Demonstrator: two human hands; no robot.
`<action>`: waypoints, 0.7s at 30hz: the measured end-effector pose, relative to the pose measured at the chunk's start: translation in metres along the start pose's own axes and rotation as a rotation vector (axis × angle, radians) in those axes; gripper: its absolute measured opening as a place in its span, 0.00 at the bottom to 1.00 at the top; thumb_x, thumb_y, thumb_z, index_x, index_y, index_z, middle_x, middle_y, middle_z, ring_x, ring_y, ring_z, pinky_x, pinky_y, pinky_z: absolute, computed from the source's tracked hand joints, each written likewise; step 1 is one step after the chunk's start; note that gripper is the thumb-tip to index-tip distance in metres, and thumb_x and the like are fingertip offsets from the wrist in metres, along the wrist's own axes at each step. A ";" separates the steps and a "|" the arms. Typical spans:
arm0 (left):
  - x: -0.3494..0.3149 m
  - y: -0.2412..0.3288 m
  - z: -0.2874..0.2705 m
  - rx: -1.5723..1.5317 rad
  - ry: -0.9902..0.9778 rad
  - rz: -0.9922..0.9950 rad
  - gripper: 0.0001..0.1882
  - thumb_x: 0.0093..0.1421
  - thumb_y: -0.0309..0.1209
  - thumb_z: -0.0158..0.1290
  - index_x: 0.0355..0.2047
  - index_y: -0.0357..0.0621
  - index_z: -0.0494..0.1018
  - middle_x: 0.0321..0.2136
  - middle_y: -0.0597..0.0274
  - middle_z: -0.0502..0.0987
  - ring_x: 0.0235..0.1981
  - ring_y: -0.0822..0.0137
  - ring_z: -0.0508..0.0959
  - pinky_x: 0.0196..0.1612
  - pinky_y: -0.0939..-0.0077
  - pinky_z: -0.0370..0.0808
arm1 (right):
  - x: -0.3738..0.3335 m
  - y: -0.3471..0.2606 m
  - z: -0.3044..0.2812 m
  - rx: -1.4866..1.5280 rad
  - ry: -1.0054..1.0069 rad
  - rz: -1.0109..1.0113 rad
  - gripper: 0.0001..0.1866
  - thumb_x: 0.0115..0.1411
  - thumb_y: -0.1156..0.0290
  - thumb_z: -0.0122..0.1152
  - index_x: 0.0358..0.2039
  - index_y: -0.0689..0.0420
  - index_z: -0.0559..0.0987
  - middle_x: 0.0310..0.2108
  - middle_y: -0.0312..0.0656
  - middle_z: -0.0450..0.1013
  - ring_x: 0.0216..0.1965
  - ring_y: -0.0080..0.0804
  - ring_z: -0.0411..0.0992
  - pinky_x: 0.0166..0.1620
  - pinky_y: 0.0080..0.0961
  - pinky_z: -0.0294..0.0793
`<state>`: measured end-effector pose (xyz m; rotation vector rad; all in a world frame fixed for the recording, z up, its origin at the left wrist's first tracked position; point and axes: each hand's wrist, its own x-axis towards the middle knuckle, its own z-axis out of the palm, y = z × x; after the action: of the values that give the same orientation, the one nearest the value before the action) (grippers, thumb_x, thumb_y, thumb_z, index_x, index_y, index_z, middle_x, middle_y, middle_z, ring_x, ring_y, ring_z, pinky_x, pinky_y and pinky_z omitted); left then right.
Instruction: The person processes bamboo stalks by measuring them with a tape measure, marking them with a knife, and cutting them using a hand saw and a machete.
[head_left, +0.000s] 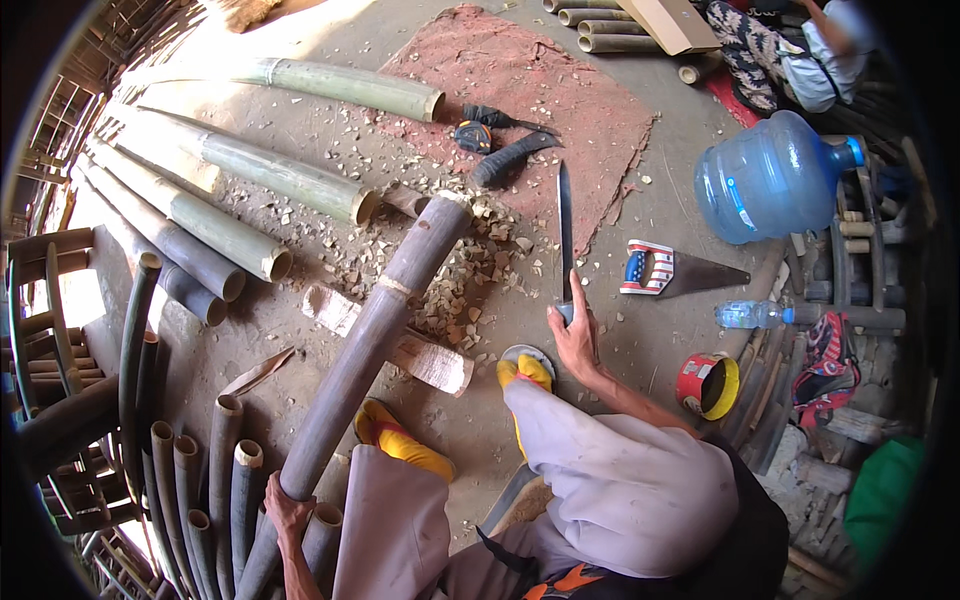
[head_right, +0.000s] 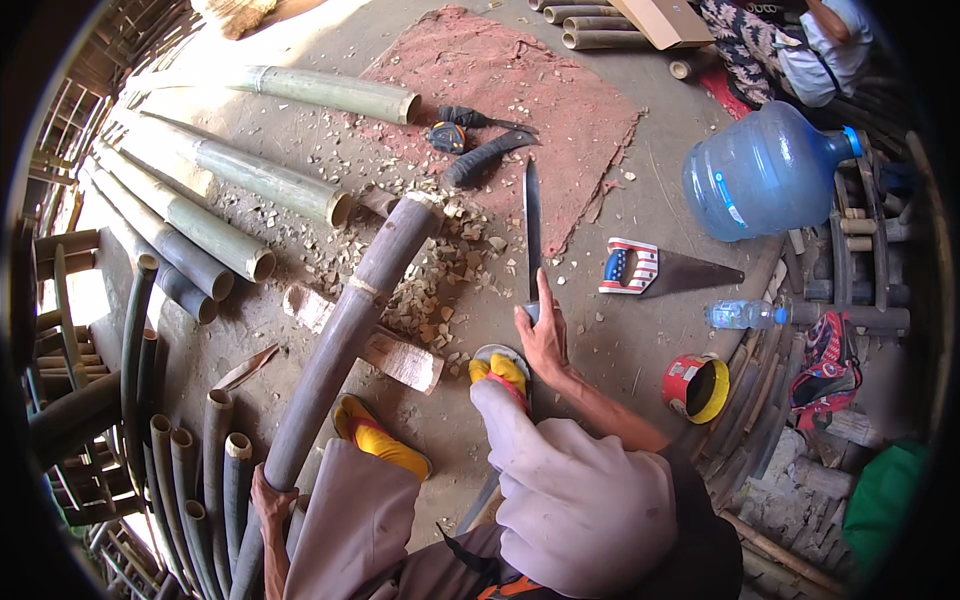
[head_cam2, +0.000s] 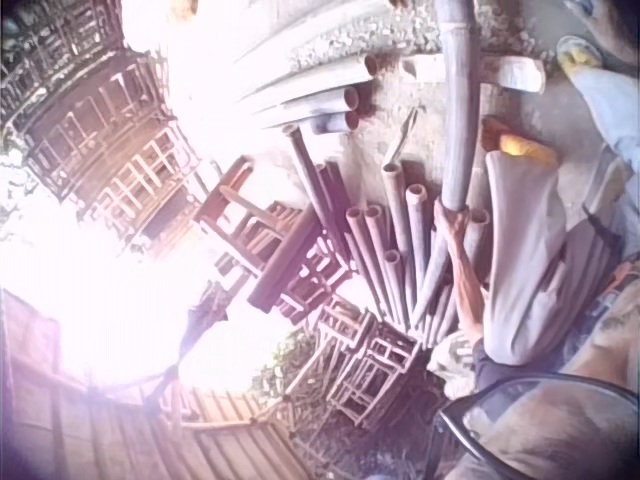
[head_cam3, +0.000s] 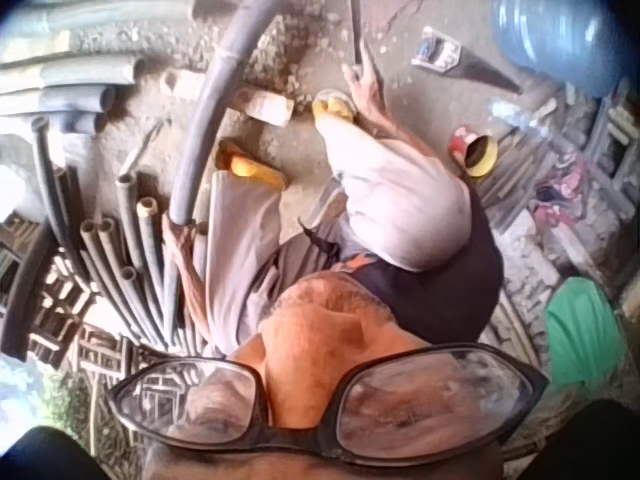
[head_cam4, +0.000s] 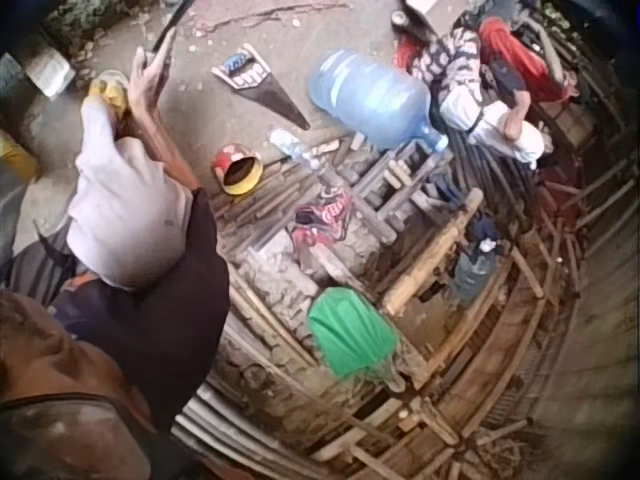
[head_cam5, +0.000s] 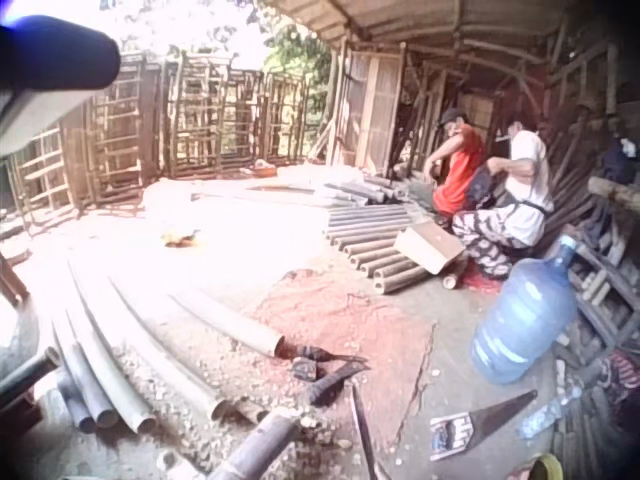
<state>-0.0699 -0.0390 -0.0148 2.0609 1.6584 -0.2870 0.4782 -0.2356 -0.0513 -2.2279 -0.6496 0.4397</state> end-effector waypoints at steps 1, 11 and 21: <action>-0.006 -0.004 0.000 0.011 0.008 -0.002 0.39 0.28 0.33 0.67 0.46 0.43 0.68 0.40 0.48 0.75 0.44 0.46 0.75 0.49 0.54 0.72 | 0.003 0.014 -0.002 -0.122 0.021 0.059 0.43 0.57 0.71 0.60 0.69 0.53 0.49 0.37 0.57 0.70 0.35 0.50 0.72 0.39 0.44 0.71; -0.005 -0.007 0.000 0.005 0.008 -0.026 0.41 0.24 0.33 0.68 0.44 0.43 0.67 0.38 0.49 0.74 0.43 0.44 0.74 0.47 0.52 0.72 | 0.044 0.079 0.017 -0.296 0.102 0.134 0.44 0.53 0.73 0.64 0.68 0.53 0.52 0.44 0.63 0.67 0.43 0.58 0.68 0.47 0.48 0.68; -0.007 -0.010 0.001 0.050 -0.012 -0.056 0.45 0.23 0.33 0.70 0.48 0.41 0.66 0.41 0.47 0.74 0.47 0.43 0.73 0.51 0.53 0.70 | 0.127 0.005 0.025 -0.233 0.064 -0.166 0.30 0.55 0.71 0.62 0.58 0.62 0.66 0.34 0.49 0.71 0.39 0.40 0.71 0.42 0.39 0.72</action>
<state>-0.0813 -0.0438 -0.0149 2.0477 1.7202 -0.3625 0.5704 -0.1513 -0.0846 -2.3701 -0.8820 0.2163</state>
